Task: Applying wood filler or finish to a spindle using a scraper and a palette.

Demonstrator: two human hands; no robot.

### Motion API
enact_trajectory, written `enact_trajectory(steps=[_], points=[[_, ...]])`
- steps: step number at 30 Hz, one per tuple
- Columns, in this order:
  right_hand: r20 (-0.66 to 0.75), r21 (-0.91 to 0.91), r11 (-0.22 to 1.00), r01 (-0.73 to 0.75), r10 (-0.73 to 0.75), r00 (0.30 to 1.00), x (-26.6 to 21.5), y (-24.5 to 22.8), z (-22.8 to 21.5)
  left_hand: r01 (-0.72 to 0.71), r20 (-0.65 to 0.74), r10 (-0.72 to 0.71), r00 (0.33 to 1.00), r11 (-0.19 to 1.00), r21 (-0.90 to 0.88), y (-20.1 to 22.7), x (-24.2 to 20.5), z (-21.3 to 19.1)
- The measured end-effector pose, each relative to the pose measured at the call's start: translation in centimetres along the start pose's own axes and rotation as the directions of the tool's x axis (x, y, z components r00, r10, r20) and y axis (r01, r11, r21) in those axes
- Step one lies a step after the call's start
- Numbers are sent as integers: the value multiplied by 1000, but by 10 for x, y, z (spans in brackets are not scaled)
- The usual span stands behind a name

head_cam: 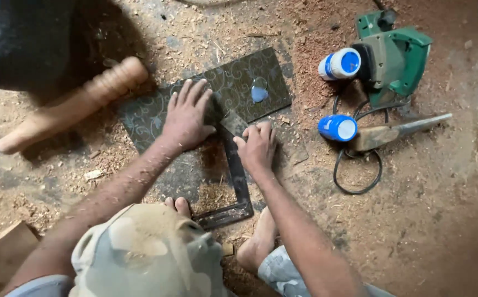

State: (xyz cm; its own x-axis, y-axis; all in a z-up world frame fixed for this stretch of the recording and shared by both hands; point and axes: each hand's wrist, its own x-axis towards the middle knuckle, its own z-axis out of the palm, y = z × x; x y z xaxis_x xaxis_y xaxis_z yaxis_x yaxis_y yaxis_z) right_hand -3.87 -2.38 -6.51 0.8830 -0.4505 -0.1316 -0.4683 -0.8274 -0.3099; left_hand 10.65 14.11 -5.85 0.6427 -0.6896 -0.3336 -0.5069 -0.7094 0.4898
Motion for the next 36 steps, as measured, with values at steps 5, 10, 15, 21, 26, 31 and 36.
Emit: enact_trajectory(steps=[5, 10, 15, 21, 26, 31, 36], points=[[-41, 91, 996, 10, -6, 999, 19, -1, -2, 25, -90, -24, 996, 1000, 9, -6, 5, 21], [81, 26, 989, -146, 143, 986, 21, 0, 7, 59, -82, -62, 995, 997, -42, -8, 3, 34], [140, 6, 977, -213, 211, 968, 20, -1, -1, 17, -127, -37, 991, 988, -156, -15, 1, 52], [350, 483, 710, -512, 380, 856, 46, -17, -63, 25, -186, -30, 982, 999, -24, -14, 13, 61], [-54, 207, 978, 5, 6, 999, 117, 45, -81, 125, -83, -129, 988, 991, -50, 3, 18, 62], [41, -133, 866, 482, -481, 876, 178, 56, -62, 97, -246, -113, 963, 992, -78, 1, 20, 73], [157, 17, 659, 752, -744, 649, 194, 56, -44, 119, -226, -145, 963, 985, -125, 3, 14, 76]])
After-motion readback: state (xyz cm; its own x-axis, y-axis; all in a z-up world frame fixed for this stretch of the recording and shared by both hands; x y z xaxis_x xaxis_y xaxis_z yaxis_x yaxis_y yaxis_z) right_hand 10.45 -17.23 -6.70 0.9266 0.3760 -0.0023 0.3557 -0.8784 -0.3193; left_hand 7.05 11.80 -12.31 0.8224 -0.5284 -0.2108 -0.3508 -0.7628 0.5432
